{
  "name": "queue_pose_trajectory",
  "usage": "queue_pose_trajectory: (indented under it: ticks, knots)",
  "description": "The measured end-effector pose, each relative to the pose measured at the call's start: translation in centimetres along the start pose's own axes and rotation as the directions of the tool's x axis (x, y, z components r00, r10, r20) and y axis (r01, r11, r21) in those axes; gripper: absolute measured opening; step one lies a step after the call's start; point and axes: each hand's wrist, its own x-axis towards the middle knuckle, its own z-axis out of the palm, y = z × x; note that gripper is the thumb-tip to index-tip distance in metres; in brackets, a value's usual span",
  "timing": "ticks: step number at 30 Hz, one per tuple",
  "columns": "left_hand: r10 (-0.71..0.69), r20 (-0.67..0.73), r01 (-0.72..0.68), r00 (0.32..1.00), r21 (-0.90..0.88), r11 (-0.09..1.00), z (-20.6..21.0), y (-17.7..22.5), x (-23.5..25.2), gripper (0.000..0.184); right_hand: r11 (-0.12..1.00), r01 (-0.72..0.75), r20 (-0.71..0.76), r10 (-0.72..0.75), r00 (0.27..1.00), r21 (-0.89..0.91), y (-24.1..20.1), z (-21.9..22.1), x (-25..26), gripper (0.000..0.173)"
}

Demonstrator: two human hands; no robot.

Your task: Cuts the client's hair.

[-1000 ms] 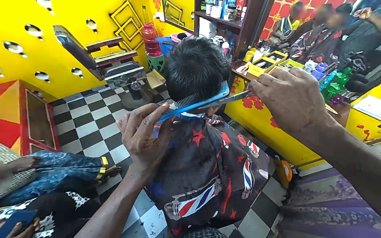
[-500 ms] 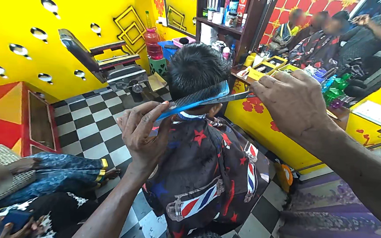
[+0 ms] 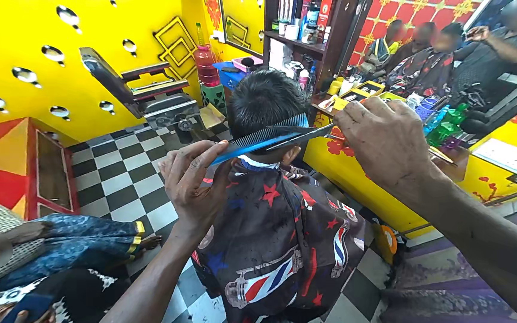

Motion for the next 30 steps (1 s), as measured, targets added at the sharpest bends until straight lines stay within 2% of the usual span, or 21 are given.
queue_pose_trajectory:
  ticks: [3,6,8,11,13,19,20,22,24,26,30]
  knots:
    - [0.002,-0.005,-0.002,1.000,-0.002,1.000,-0.1,0.0,0.4,0.027,1.000,-0.003,-0.026,0.004,1.000,0.027,-0.2,-0.1,-0.2,0.028]
    - [-0.045,0.029,0.045,0.999,-0.005,0.999,-0.3,0.2,1.6,0.032,0.983,-0.079,-0.036,0.086,0.996,0.163,0.2,-0.4,-0.6,0.026]
    - [-0.119,0.115,0.126,0.986,-0.055,0.991,-0.6,0.3,3.0,0.032,0.958,-0.134,-0.067,0.156,0.986,0.253,0.6,-0.2,-0.8,0.024]
    - [-0.238,0.327,0.299,0.915,-0.151,0.942,-1.7,0.1,4.1,0.029,0.927,-0.177,-0.089,0.217,0.972,0.330,1.0,0.3,-1.2,0.024]
    - [-0.206,0.396,0.306,0.895,-0.209,0.929,-1.8,-1.1,3.7,0.028,0.926,-0.183,-0.097,0.225,0.969,0.329,1.3,0.6,-1.7,0.023]
    - [0.043,0.462,0.086,0.886,-0.254,0.963,-2.7,-3.9,1.3,0.025,0.918,-0.200,-0.040,0.227,0.973,0.343,1.5,0.0,-3.3,0.022]
    - [0.057,0.435,0.083,0.898,-0.296,0.952,-2.9,-4.4,1.5,0.024,0.913,-0.211,-0.041,0.240,0.970,0.348,1.3,-0.1,-3.4,0.021]
    - [-0.005,0.358,0.140,0.934,-0.352,0.925,-3.2,-5.4,2.8,0.025,0.899,-0.260,-0.010,0.281,0.960,0.352,0.7,-0.4,-3.7,0.023]
    - [-0.018,0.364,0.173,0.931,-0.397,0.901,-2.9,-6.8,4.8,0.027,0.890,-0.303,0.000,0.322,0.947,0.340,-0.4,-1.2,-3.8,0.022]
    - [0.041,0.415,0.154,0.909,-0.424,0.892,-2.0,-8.6,5.4,0.028,0.888,-0.343,0.020,0.354,0.935,0.308,-1.5,-2.4,-3.9,0.020]
    - [0.184,0.441,0.065,0.879,-0.491,0.869,-0.8,-10.6,3.7,0.028,0.894,-0.393,0.089,0.383,0.920,0.216,-3.4,-4.4,-3.9,0.023]
